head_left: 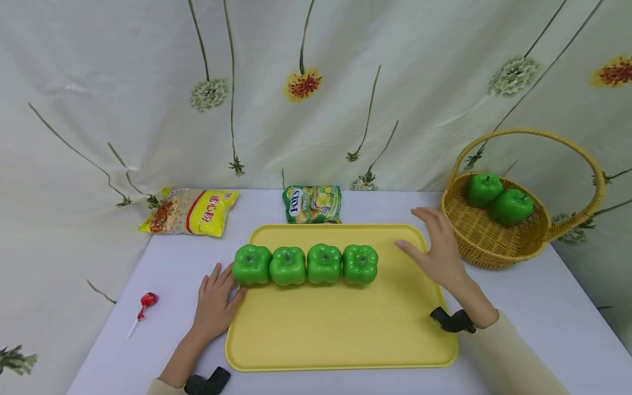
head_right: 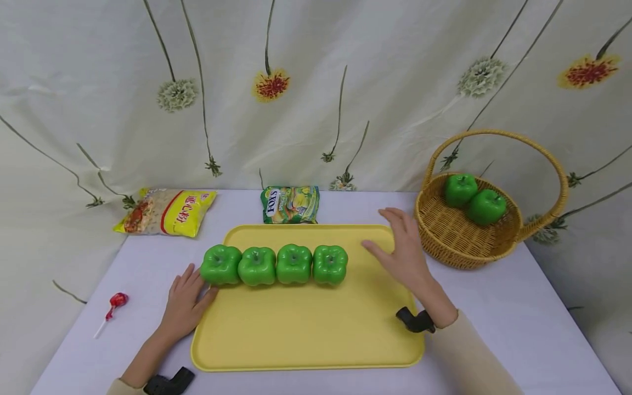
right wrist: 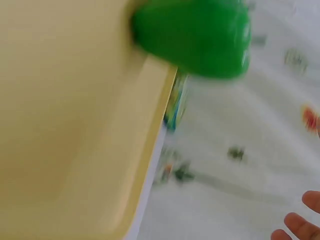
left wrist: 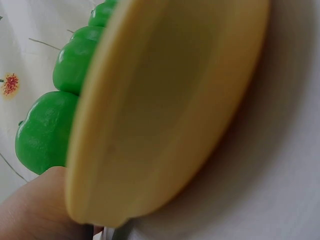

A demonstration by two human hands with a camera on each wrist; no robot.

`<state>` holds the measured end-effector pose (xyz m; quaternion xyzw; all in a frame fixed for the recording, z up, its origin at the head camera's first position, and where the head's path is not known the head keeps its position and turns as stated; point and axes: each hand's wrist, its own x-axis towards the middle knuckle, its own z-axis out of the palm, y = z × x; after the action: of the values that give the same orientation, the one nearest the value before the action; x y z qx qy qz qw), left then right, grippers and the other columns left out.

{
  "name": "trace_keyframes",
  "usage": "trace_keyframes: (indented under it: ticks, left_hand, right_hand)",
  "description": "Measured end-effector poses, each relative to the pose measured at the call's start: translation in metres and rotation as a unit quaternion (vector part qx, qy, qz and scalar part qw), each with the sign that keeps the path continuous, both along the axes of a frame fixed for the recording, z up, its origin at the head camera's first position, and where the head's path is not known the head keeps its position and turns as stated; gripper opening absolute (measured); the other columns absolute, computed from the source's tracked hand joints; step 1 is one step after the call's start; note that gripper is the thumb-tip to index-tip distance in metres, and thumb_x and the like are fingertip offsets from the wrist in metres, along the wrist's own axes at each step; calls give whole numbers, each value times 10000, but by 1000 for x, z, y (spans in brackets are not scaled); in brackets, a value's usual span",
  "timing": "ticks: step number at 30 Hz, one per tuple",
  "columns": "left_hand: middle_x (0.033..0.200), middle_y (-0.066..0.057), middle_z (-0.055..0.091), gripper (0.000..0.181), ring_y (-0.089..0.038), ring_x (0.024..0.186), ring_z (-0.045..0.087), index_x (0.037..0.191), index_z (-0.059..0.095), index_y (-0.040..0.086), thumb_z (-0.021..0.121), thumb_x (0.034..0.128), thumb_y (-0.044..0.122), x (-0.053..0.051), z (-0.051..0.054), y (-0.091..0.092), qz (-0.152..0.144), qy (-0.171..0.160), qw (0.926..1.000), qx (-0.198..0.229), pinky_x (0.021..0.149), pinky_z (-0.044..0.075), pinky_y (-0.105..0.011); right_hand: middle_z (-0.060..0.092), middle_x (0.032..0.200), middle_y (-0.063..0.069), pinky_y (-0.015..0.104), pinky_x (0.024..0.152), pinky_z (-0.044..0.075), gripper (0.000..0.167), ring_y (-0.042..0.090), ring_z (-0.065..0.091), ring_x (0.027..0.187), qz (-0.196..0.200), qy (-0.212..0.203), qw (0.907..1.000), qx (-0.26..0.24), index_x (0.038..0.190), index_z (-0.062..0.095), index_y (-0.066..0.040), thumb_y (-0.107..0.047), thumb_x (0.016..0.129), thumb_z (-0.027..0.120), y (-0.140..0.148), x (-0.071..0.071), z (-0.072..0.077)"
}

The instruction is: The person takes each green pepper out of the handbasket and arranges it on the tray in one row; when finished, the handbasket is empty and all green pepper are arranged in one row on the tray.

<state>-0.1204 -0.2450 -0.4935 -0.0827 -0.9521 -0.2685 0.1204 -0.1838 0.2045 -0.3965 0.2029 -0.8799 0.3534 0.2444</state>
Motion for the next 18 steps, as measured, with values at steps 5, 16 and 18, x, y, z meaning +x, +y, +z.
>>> trace_keyframes:
  ticks: [5,16,18]
  left_hand:
    - [1490,-230,417,507,-540,1413,210,1421,465,10,562,963,207,-1,-2,-1,-9,-39,10000,28,1091,110,-720]
    - [1493,-226,417,510,-528,1418,209,1429,459,8,553,965,198,-1,1,1,-16,-51,10000,6,1095,110,-714]
    - [1493,-226,417,511,-530,1418,210,1431,458,7,552,966,197,-1,1,1,-25,-46,10000,16,1095,111,-715]
  right_hand:
    - [403,1369,331,653,993,308,685,497,343,1271,-1123,-194,9934,-112,1344,466,83,-96,780,810,61,-18,4]
    - [116,1575,270,663,1140,182,859,459,151,1436,-2893,-1726,9393,-652,1554,136,-40,-396,937,616,166,-38,21]
    - [82,1588,275,653,1154,160,889,468,121,1453,-2919,-1914,9344,-709,1559,97,-35,-430,938,596,175,-42,21]
